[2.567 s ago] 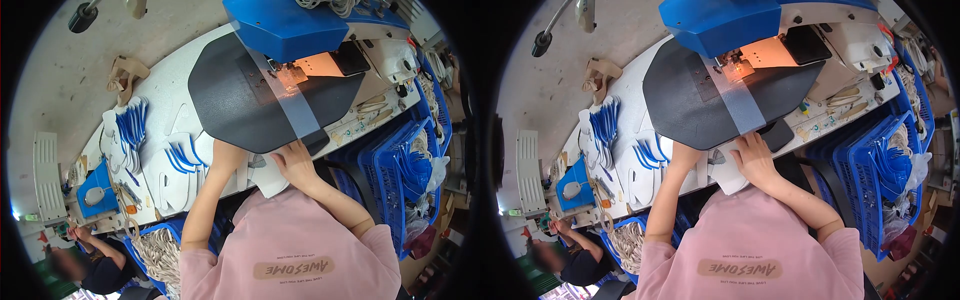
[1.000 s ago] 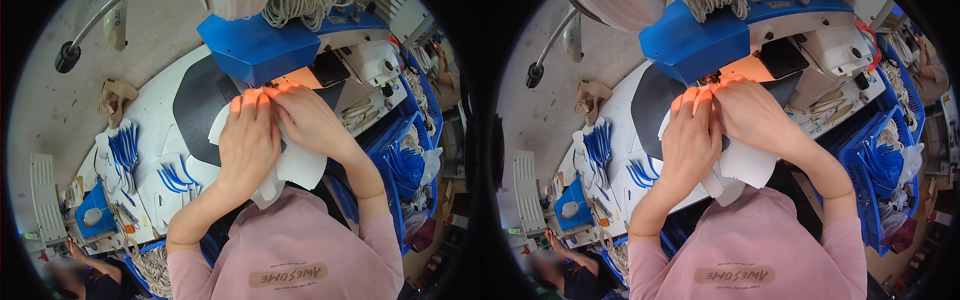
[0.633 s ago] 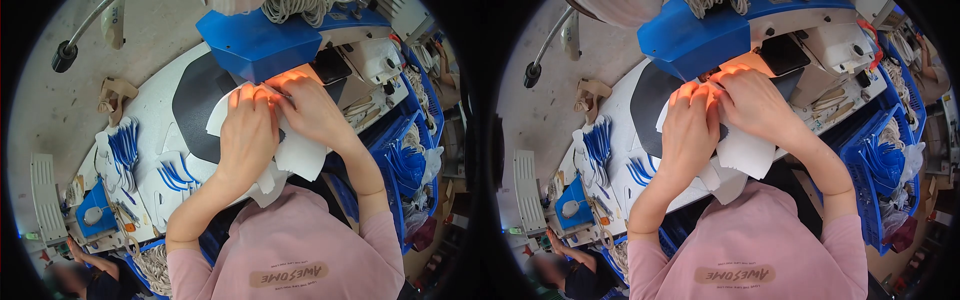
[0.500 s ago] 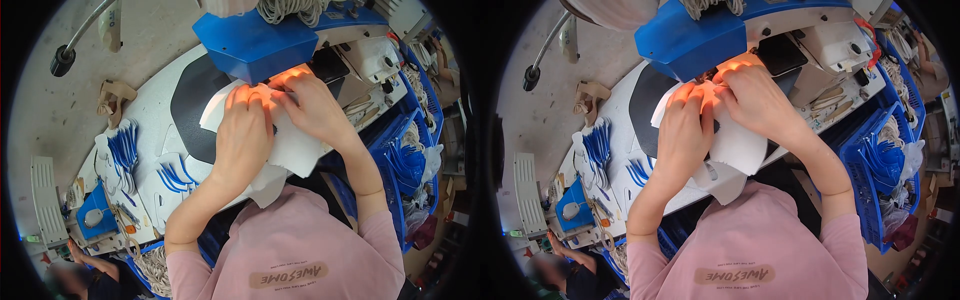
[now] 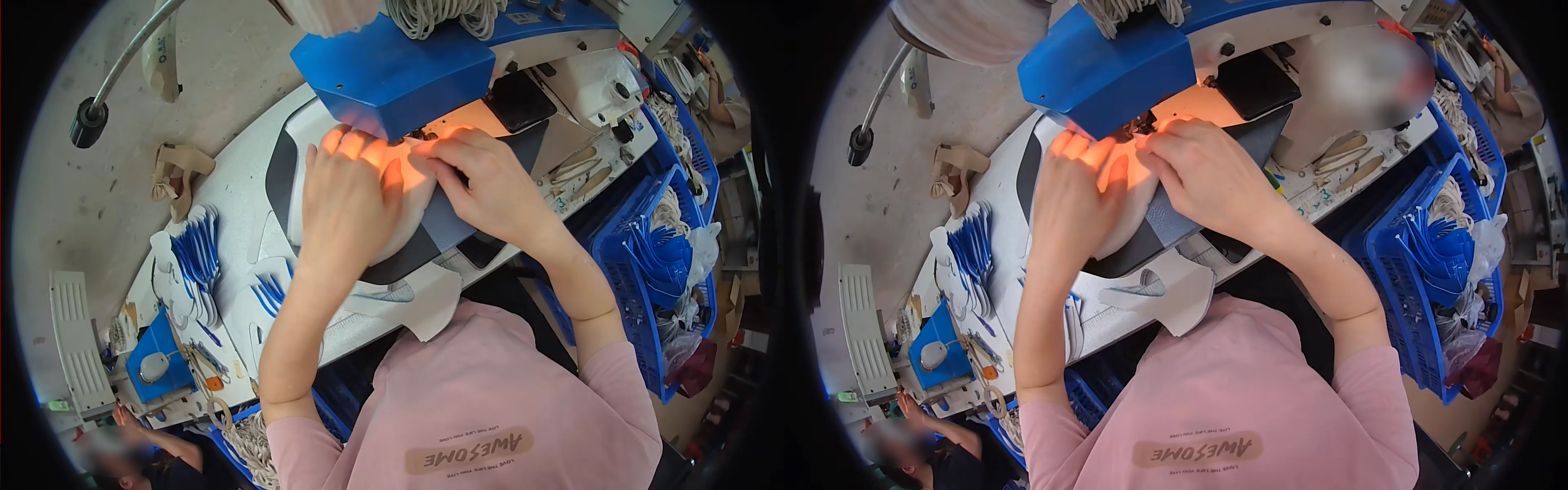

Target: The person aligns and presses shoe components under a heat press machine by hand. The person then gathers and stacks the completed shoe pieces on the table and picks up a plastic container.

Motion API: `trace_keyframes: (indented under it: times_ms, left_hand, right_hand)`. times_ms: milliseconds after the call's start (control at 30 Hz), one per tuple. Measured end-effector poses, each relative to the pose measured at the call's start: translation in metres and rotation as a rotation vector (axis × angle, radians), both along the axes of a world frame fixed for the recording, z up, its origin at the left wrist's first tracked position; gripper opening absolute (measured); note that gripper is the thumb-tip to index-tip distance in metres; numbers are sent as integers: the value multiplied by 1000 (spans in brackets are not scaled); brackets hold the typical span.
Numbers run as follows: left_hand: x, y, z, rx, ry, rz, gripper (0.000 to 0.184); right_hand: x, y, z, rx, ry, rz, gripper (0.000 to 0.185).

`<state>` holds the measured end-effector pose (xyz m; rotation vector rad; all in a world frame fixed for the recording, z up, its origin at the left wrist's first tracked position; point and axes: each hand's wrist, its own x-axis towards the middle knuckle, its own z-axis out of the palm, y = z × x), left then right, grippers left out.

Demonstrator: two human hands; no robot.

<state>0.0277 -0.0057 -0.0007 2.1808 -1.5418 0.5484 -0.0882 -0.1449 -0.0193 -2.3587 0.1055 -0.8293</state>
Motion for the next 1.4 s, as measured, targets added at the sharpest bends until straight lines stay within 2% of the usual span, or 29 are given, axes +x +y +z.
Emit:
trace_keyframes:
  times_ms: [100,233,400,500,533,600,667,733,833,867,900,967,1033,1100,1167,1233,1300,1367,1400]
  left_hand:
    - [19,-4,0,14,177,-52,20]
    - [48,-1,8,114,300,-138,25]
    - [67,1,9,143,415,-68,30]
    - [64,13,10,204,215,-10,27]
    - [61,18,7,205,214,-3,27]
    - [54,32,-7,49,171,-18,27]
    - [41,53,-3,-19,147,-13,27]
    - [22,83,19,-13,629,228,27]
    - [19,154,28,-323,206,518,26]
    - [13,176,32,-408,92,638,26]
    - [7,195,34,-403,86,652,26]
    - [-5,225,30,-174,-200,692,30]
    - [-11,240,-4,72,-19,750,33]
    - [-15,253,-57,464,182,799,33]
    - [-18,255,-100,493,-42,647,34]
    - [-26,217,-95,207,217,630,30]
    - [-31,175,-94,38,517,509,26]
    - [-23,140,-108,98,352,264,24]
    - [-19,124,-124,100,356,217,23]
  right_hand:
    - [0,2,-3,-271,20,18,18]
    - [0,5,2,-334,157,-10,20]
    - [1,4,-1,-328,90,5,18]
    - [-5,5,-1,-148,-148,138,15]
    - [-12,9,1,-145,-151,145,15]
    - [-33,24,7,65,-93,378,12]
    - [-48,39,3,57,-54,467,10]
    - [-56,45,-6,52,-14,561,9]
    - [-62,48,-40,28,207,478,8]
    - [-64,48,-49,34,205,493,8]
    - [-65,48,-57,29,253,439,7]
    - [-64,49,-73,16,350,326,8]
    - [-63,53,-91,10,379,301,8]
    - [-61,56,-106,-5,436,222,10]
    - [-57,63,-113,-3,389,160,11]
    - [-54,72,-117,-3,301,30,15]
    - [-52,79,-121,-1,337,-10,17]
    - [-49,86,-124,13,397,-92,21]
    - [-48,88,-126,11,395,-96,21]
